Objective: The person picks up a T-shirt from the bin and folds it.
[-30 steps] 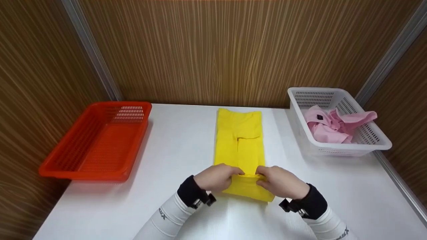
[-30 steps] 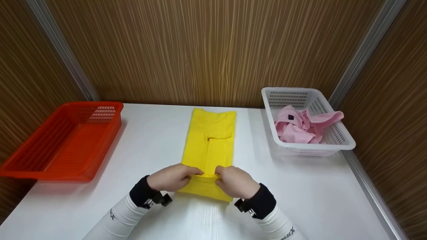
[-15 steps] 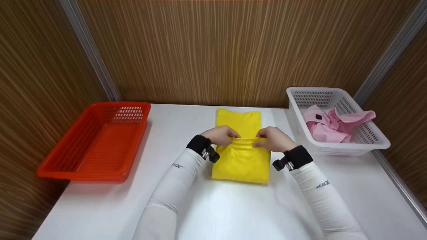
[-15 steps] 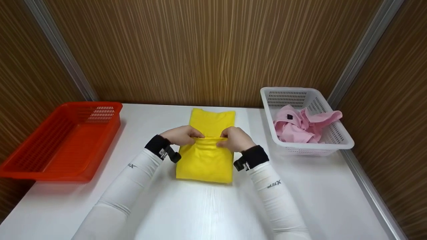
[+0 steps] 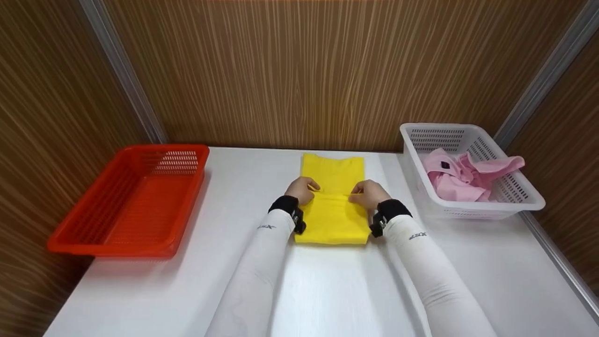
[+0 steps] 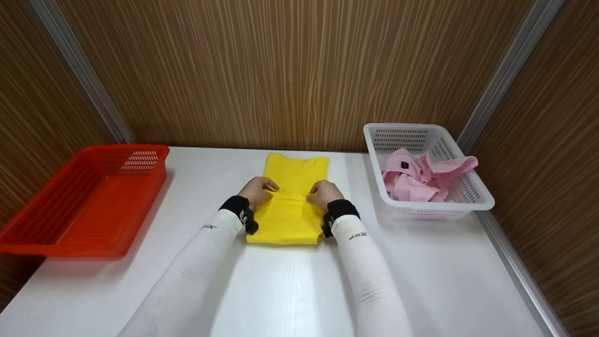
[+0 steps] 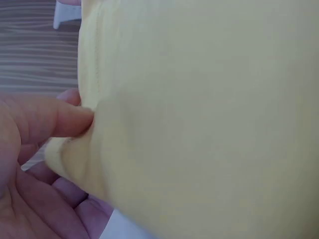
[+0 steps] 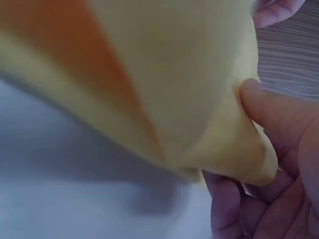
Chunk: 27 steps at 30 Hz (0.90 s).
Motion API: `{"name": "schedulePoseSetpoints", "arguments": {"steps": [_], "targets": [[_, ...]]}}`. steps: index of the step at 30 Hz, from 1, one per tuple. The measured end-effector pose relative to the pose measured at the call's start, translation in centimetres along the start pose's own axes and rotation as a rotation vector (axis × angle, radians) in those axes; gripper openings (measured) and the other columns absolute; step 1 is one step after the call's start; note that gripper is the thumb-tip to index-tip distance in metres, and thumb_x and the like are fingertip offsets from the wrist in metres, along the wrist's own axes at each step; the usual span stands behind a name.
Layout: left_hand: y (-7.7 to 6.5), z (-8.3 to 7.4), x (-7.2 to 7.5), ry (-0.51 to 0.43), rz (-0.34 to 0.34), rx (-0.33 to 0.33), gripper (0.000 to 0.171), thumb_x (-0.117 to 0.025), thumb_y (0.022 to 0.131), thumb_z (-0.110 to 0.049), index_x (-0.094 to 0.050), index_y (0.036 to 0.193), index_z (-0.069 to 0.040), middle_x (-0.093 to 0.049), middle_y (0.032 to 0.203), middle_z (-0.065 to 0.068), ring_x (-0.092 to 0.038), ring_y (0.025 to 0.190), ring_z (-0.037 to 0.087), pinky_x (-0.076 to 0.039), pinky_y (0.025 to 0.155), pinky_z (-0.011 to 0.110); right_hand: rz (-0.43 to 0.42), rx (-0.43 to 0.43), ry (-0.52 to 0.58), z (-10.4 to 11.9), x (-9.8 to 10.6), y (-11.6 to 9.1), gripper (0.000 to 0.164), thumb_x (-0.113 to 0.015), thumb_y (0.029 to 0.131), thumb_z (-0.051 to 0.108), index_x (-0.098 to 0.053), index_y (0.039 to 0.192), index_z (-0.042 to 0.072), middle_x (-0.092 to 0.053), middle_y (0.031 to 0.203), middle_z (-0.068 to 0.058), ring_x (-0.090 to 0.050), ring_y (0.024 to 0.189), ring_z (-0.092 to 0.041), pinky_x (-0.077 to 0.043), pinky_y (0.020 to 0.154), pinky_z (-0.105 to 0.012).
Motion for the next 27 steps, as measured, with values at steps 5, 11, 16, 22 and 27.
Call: {"name": "schedulePoseSetpoints", "arguments": {"steps": [5,11,16,22,27], "targets": [[0.3,1.8,0.5,-0.148,-0.096,0.008,0.022,-0.070,0.094,-0.002,-0.072,0.116,-0.005,-0.071,0.122,0.014,-0.065,0.115,0.029,-0.053,0.099,0.037,-0.080,-0.047,0.141,-2.1,-0.6,0.0,0.024,-0.071,0.097,0.023,-0.072,0.109,0.001,-0.072,0.111,-0.017,-0.061,0.097,-0.026,-0.049,0.088,-0.034],[0.1,2.1,1.6,-0.263,-0.200,0.013,0.018,-0.068,0.095,-0.001,-0.072,0.112,-0.003,-0.071,0.116,0.017,-0.065,0.111,0.031,-0.053,0.097,0.039,-0.179,-0.081,0.256,-2.9,0.5,0.2,0.025,-0.069,0.099,0.021,-0.069,0.112,0.000,-0.066,0.100,-0.012,-0.056,0.086,-0.022,-0.046,0.074,-0.026],[-1.3,3.9,2.5,-0.352,-0.331,0.045,0.021,-0.058,0.097,-0.001,-0.068,0.115,-0.001,-0.069,0.113,0.018,-0.064,0.107,0.030,-0.051,0.094,0.035,-0.202,-0.124,0.339,-4.1,0.6,-1.5,0.038,-0.060,0.104,0.022,-0.058,0.133,-0.001,-0.064,0.123,-0.023,-0.063,0.108,-0.030,-0.050,0.086,-0.030],[-5.6,6.9,2.3,-0.469,-0.196,0.117,0.026,-0.056,0.099,-0.009,-0.059,0.124,-0.002,-0.067,0.095,0.012,-0.061,0.078,0.019,-0.044,0.062,0.025,-0.171,-0.177,0.459,-5.7,0.8,-6.6,0.033,-0.056,0.103,0.019,-0.056,0.129,-0.001,-0.069,0.112,-0.017,-0.068,0.087,-0.021,-0.053,0.067,-0.026],[-8.9,8.3,0.9,-0.476,0.002,0.215,0.019,-0.056,0.104,-0.021,-0.056,0.119,-0.008,-0.072,0.086,0.006,-0.059,0.062,0.014,-0.036,0.049,0.023,0.040,-0.116,0.363,-4.5,-0.4,-9.9,0.019,-0.066,0.098,0.017,-0.066,0.102,-0.001,-0.072,0.085,-0.007,-0.062,0.067,-0.013,-0.046,0.058,-0.025]]}}
Point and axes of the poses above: each hand's wrist, its own y-axis towards the middle knuckle, its own x-axis out of the back of the hand, z = x × y, the point moved 10 cm from there along y, towards the middle knuckle
